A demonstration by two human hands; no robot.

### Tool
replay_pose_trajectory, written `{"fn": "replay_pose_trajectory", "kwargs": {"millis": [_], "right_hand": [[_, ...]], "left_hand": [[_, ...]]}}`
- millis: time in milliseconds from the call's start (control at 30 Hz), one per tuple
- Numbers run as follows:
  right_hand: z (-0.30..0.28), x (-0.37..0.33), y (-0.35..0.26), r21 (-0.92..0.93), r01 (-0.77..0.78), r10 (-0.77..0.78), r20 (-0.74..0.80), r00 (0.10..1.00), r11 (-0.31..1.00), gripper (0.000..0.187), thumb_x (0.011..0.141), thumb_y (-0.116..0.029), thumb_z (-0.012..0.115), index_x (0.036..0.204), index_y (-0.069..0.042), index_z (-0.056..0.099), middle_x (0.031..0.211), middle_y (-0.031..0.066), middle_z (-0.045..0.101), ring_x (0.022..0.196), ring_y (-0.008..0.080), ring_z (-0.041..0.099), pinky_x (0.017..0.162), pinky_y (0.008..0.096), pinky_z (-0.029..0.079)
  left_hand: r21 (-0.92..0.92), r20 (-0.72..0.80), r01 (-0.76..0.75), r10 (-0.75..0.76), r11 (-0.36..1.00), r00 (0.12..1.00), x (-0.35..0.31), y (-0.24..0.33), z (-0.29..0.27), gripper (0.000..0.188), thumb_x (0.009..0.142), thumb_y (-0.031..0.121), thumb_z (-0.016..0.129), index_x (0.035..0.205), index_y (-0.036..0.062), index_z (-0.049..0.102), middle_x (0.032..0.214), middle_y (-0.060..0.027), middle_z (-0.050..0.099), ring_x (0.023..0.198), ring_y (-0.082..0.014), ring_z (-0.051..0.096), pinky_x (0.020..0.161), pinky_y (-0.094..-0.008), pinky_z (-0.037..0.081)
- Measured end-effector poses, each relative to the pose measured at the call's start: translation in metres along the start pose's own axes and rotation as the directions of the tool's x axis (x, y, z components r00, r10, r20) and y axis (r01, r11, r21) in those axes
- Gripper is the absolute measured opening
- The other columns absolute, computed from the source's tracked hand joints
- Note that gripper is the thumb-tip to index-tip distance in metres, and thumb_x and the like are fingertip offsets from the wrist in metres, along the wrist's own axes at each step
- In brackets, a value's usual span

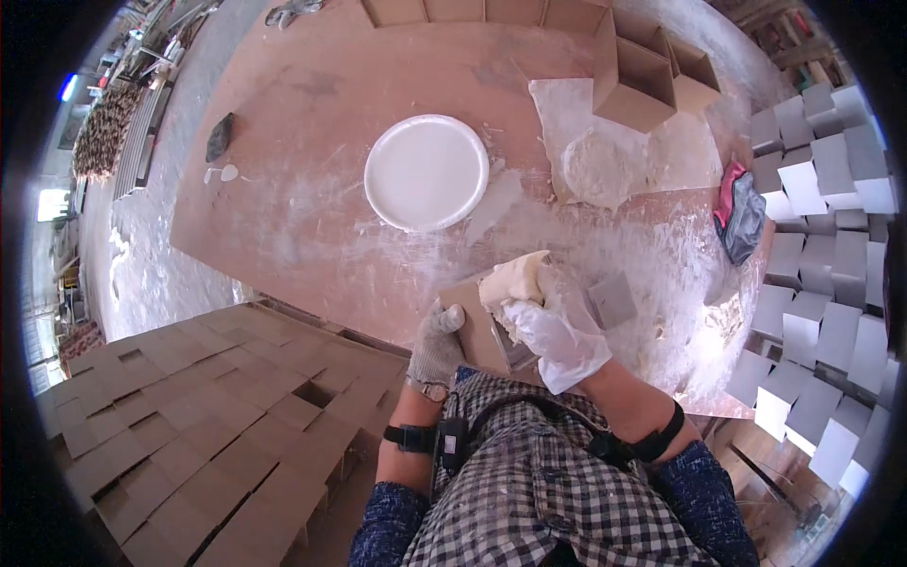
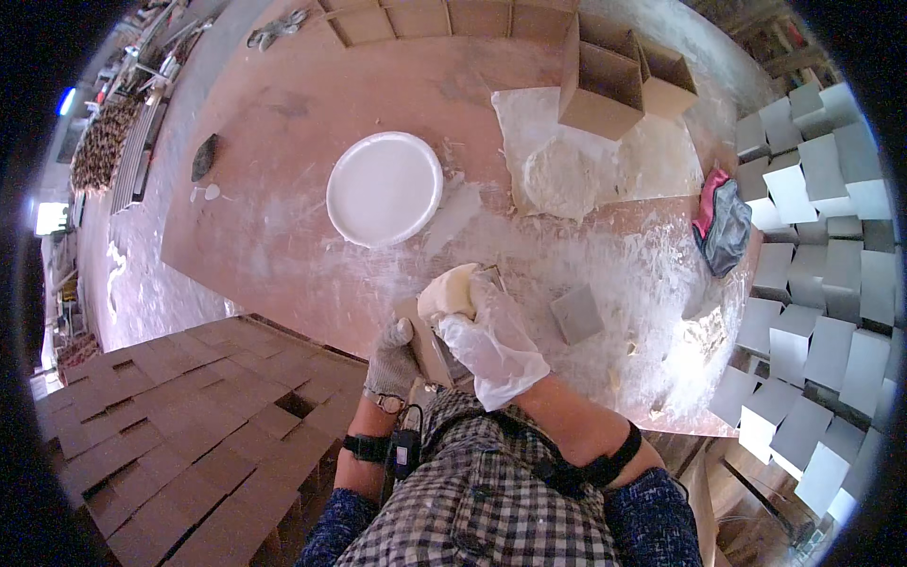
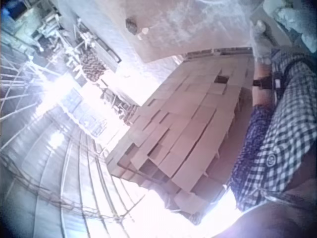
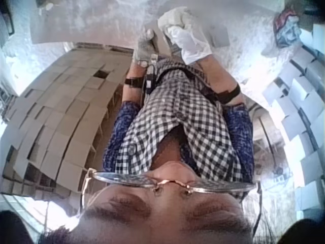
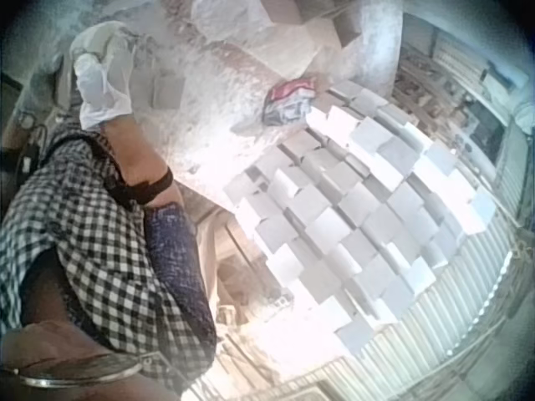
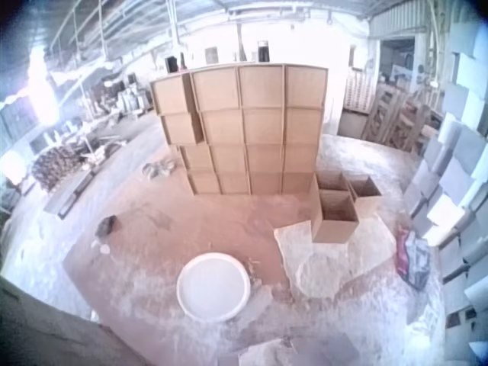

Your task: The person scoops a white paste from a bucket and applies it to the edges of small cardboard boxes using a gloved hand. They repeatedly pick up boxes, apply the paste, and place them aside in a stack.

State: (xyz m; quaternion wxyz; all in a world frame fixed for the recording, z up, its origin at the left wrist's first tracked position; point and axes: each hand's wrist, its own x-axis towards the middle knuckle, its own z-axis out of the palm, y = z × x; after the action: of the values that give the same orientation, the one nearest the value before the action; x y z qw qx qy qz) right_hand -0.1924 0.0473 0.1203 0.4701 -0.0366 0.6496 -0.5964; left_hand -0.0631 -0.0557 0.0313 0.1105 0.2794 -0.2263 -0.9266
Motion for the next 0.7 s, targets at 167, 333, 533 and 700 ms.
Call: {"fn": "replay_pose_trajectory", "kwargs": {"millis": [167,333,533,700], "right_hand": [[-0.029,0.005,0.005,-0.122,0.116,-0.045,0.467,0.883,0.986,0.025,0.074,-0.014,0.061,0.097,-0.003,0.06,0.081,0.0066,0.061,0.07,0.0179,0.057,0.068,0.0314,0.046],[-0.05,-0.003,-0.002,-0.583,0.478,-0.007,0.629,0.777,0.657,0.027,0.072,-0.021,0.062,0.094,-0.005,0.061,0.076,0.0182,0.062,0.074,0.0323,0.062,0.07,0.0417,0.047],[-0.069,0.003,-0.002,-0.814,0.581,-0.065,0.581,0.811,-0.029,0.026,0.065,-0.024,0.064,0.084,-0.007,0.063,0.076,0.0118,0.063,0.07,0.0316,0.059,0.065,0.0439,0.047],[-0.101,0.01,0.004,-0.275,0.721,-0.646,0.32,0.693,0.636,0.01,0.077,-0.007,0.059,0.087,-0.005,0.062,0.093,0.0092,0.064,0.093,0.0214,0.06,0.079,0.0362,0.048]], "left_hand": [[-0.047,-0.012,-0.009,0.009,0.999,1.0,-0.001,-0.006,-0.011,0.072,0.065,0.03,0.078,0.121,-0.0042,0.048,0.113,-0.014,0.058,0.102,-0.0244,0.058,0.09,-0.0374,0.048],[-0.001,-0.055,0.009,-0.009,1.0,0.998,0.002,-0.003,-0.005,0.069,0.066,0.028,0.078,0.12,-0.0036,0.049,0.112,-0.014,0.059,0.101,-0.0249,0.059,0.089,-0.0382,0.049],[-0.025,-0.023,0.037,-0.037,0.999,0.999,0.005,-0.002,-0.007,0.074,0.063,0.035,0.08,0.121,-0.001,0.05,0.114,-0.0135,0.058,0.103,-0.0277,0.057,0.09,-0.0416,0.048],[-0.034,-0.026,0.024,-0.025,0.999,0.999,0.005,-0.007,-0.012,0.073,0.065,0.035,0.079,0.121,0.0001,0.05,0.114,-0.0134,0.058,0.104,-0.0271,0.057,0.089,-0.0412,0.049]]}}
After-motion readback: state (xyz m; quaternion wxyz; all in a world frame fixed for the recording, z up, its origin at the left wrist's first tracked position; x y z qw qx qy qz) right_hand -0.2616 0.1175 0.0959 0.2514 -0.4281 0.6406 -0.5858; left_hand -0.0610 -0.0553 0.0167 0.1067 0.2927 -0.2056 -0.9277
